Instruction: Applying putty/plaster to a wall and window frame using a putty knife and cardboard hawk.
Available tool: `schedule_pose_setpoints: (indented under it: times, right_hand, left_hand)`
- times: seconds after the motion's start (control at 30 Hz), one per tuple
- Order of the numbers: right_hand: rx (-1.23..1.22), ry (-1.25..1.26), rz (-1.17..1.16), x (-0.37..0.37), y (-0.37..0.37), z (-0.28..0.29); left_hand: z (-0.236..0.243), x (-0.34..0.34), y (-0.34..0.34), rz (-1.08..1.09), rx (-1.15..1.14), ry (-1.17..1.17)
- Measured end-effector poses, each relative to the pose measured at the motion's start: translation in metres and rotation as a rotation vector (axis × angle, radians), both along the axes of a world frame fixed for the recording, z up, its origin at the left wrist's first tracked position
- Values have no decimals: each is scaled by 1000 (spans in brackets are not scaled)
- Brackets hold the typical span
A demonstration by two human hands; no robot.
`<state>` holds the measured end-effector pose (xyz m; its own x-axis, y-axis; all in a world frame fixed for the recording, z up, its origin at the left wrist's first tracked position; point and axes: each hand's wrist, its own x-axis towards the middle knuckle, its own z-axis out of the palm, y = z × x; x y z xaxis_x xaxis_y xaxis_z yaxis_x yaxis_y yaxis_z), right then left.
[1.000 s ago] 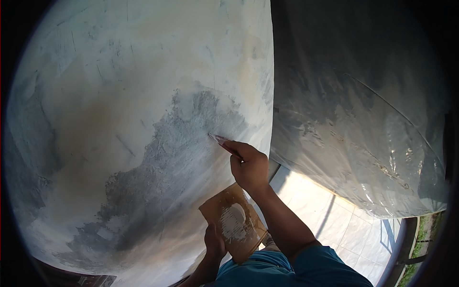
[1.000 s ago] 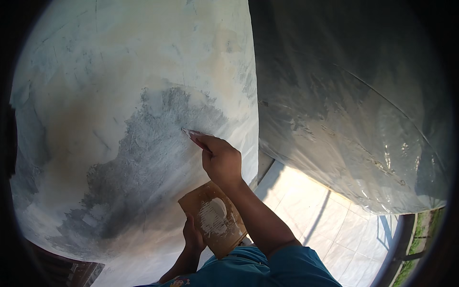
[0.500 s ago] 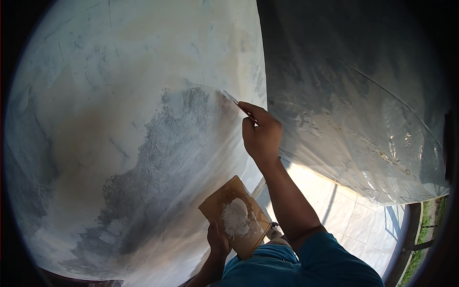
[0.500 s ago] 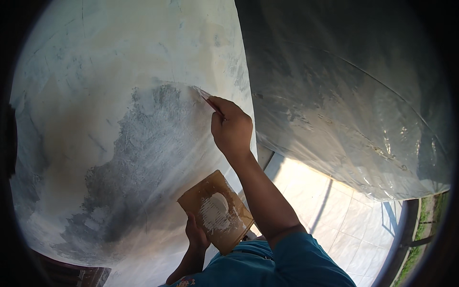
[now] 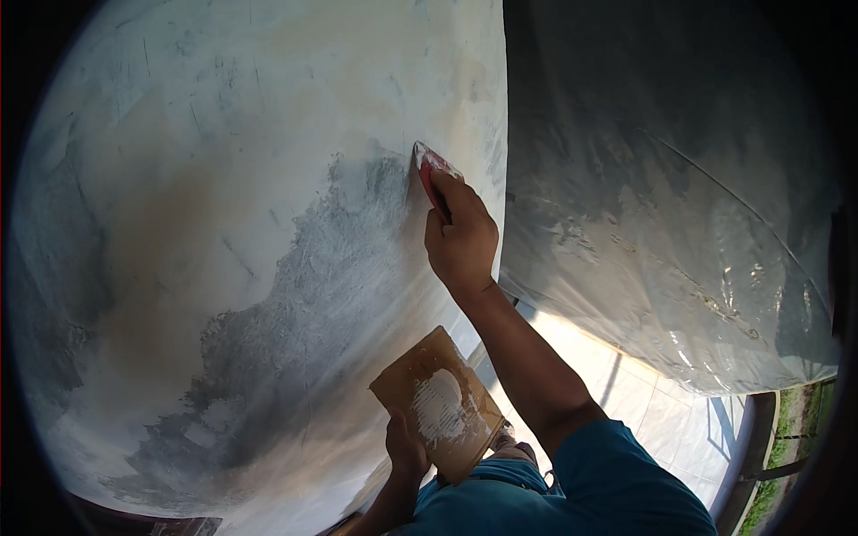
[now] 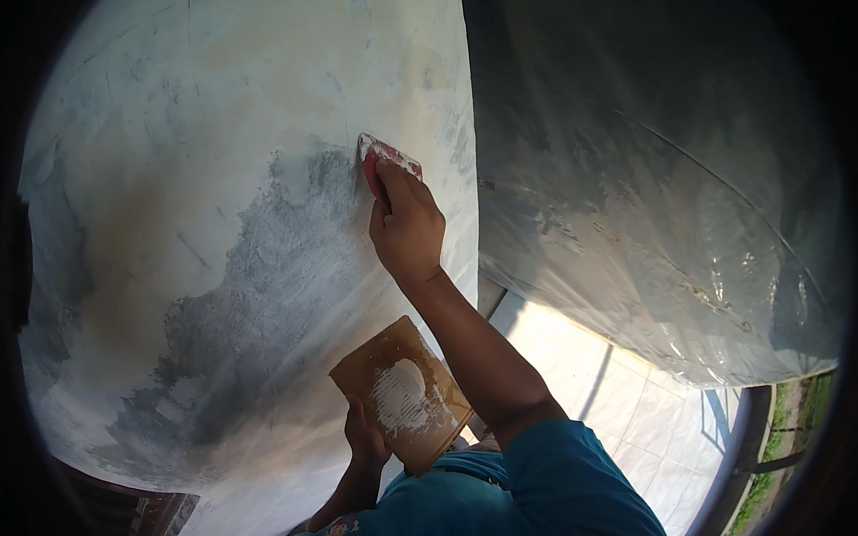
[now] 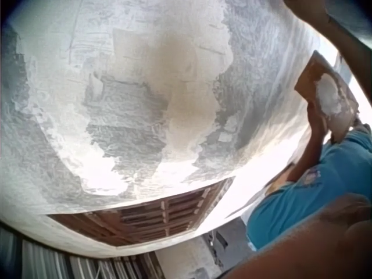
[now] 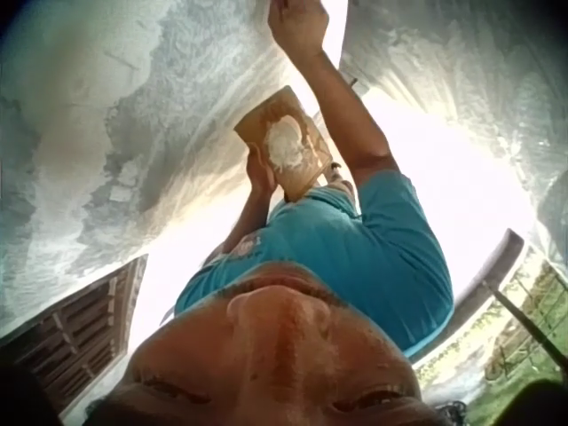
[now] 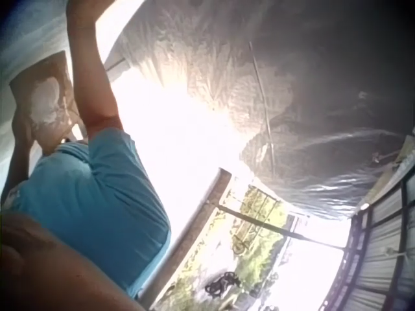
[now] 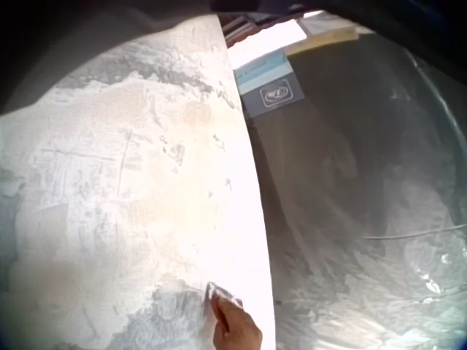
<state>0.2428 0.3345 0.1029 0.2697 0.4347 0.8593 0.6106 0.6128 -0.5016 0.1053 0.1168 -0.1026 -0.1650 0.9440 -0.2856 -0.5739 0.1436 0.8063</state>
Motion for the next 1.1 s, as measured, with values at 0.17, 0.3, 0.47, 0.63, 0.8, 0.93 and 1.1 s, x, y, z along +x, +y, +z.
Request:
schedule_pose_setpoints:
  times: [0.17,0.3,0.47,0.63,0.8,0.93,1.1]
  right_hand:
    - [-67,-149,214,-25,-68,-64]
    - [-189,130,217,25,-46,-11]
    - [-6,-69,-3,-18,-16,-13]
    - [-298,-221,400,6,-73,-62]
    - [-146,112,148,43,-1,10]
    - [-74,-121,73,-18,-19,-33]
    - [-212,-317,393,15,-69,-82]
  left_hand:
    - [-5,-9,-2,34,-23,-9]
    - [6,-12,-2,-16,-35,-28]
    - [-6,-9,1,-2,-39,21]
    - [8,-6,6,38,-21,-47]
    - [11,-5,14,-20,29,-64]
    - [18,-1,12,34,11,-114]
    - [9,-6,12,85,-65,-143]
